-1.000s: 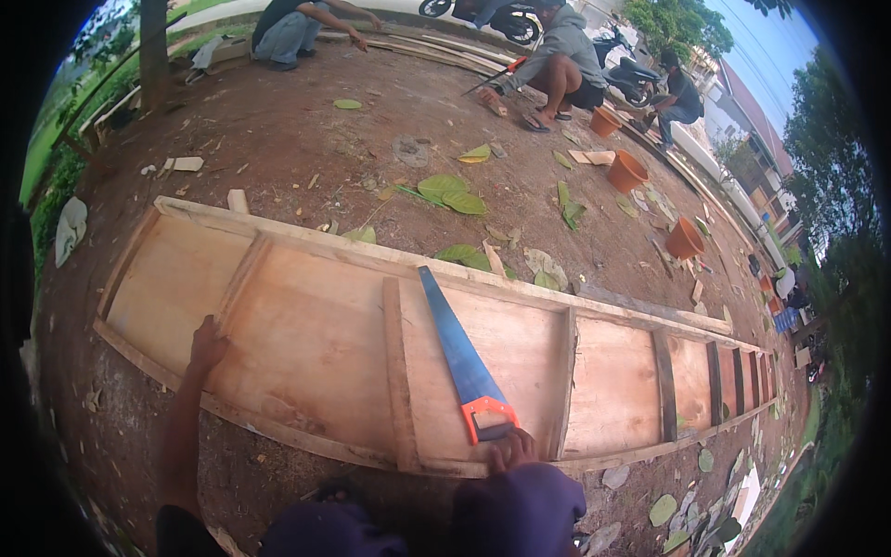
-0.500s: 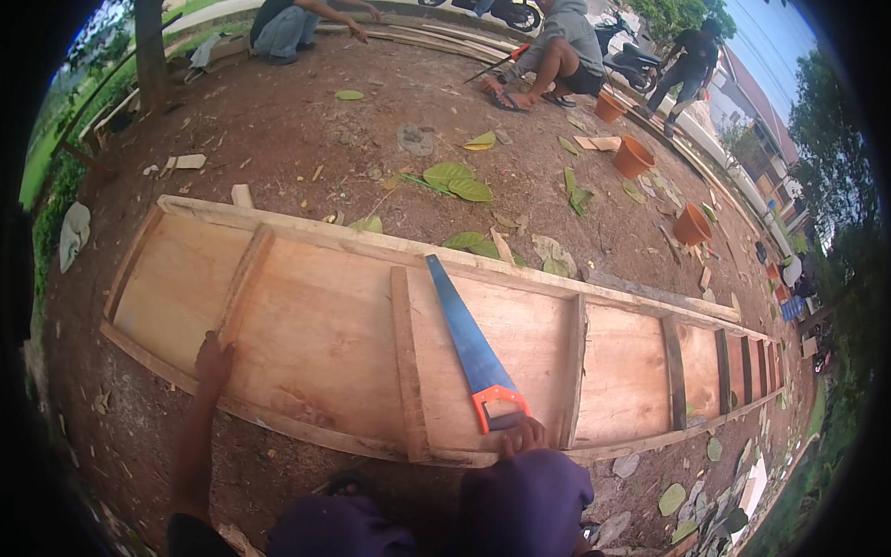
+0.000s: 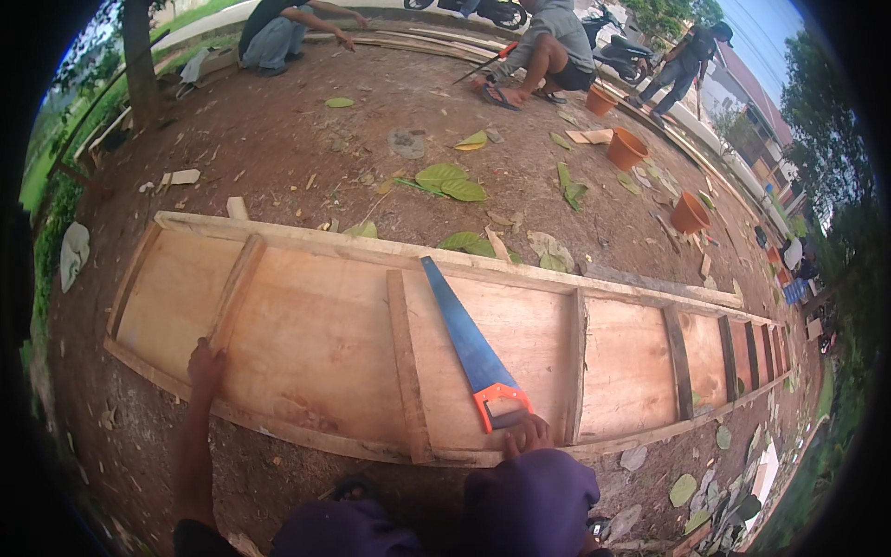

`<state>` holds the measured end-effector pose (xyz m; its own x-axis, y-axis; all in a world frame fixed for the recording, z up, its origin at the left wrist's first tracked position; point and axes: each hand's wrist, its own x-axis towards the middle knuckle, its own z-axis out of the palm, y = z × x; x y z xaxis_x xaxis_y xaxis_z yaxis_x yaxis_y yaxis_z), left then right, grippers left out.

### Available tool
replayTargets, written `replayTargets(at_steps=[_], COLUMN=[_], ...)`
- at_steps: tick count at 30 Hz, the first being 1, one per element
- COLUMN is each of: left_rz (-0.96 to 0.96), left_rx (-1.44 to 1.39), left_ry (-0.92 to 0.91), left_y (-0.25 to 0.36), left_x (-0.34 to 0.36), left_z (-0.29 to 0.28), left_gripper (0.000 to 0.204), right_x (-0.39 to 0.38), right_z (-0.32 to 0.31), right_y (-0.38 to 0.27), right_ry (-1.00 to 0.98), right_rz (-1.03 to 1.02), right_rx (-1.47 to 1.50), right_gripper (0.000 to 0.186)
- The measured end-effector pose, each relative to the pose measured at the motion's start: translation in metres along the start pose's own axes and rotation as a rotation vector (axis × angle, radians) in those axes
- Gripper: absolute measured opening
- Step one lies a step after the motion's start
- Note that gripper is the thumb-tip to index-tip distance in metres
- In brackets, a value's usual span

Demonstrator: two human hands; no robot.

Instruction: The person measures a wooden frame with a tape measure, then uses a hand saw to cut a wooden plank placed across the frame. The person adjusts the plank and continues sawing until the cut is complete, then sets the saw aside.

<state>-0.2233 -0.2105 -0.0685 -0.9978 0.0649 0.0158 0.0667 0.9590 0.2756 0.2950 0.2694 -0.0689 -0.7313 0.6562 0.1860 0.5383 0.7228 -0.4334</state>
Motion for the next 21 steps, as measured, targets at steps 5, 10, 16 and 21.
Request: replayTargets(at_steps=[5,10,16,21], left_rz=[0.034,-0.033,-0.221,-0.144], left_rx=[-0.002,-0.012,-0.158,-0.201], left_ry=[0.018,-0.024,-0.117,0.083], left_y=[-0.008,0.006,-0.016,-0.023], left_x=[-0.001,0.006,-0.006,-0.031], left_z=[-0.005,-0.027,-0.030,-0.033], left_gripper=[0.046,0.069,0.101,0.101], right_x=[0.004,0.003,0.003,0.003], right_z=[0.004,0.008,0.023,0.028], right_y=[0.004,0.024,0.029,0.046], right_ry=[0.002,0.054,0.056,0.074], right_rz=[-0.028,-0.154,-0.286,-0.276], right_rx=[0.008,0.004,-0.004,-0.008], right_gripper=[0.047,0.044,0.044,0.043])
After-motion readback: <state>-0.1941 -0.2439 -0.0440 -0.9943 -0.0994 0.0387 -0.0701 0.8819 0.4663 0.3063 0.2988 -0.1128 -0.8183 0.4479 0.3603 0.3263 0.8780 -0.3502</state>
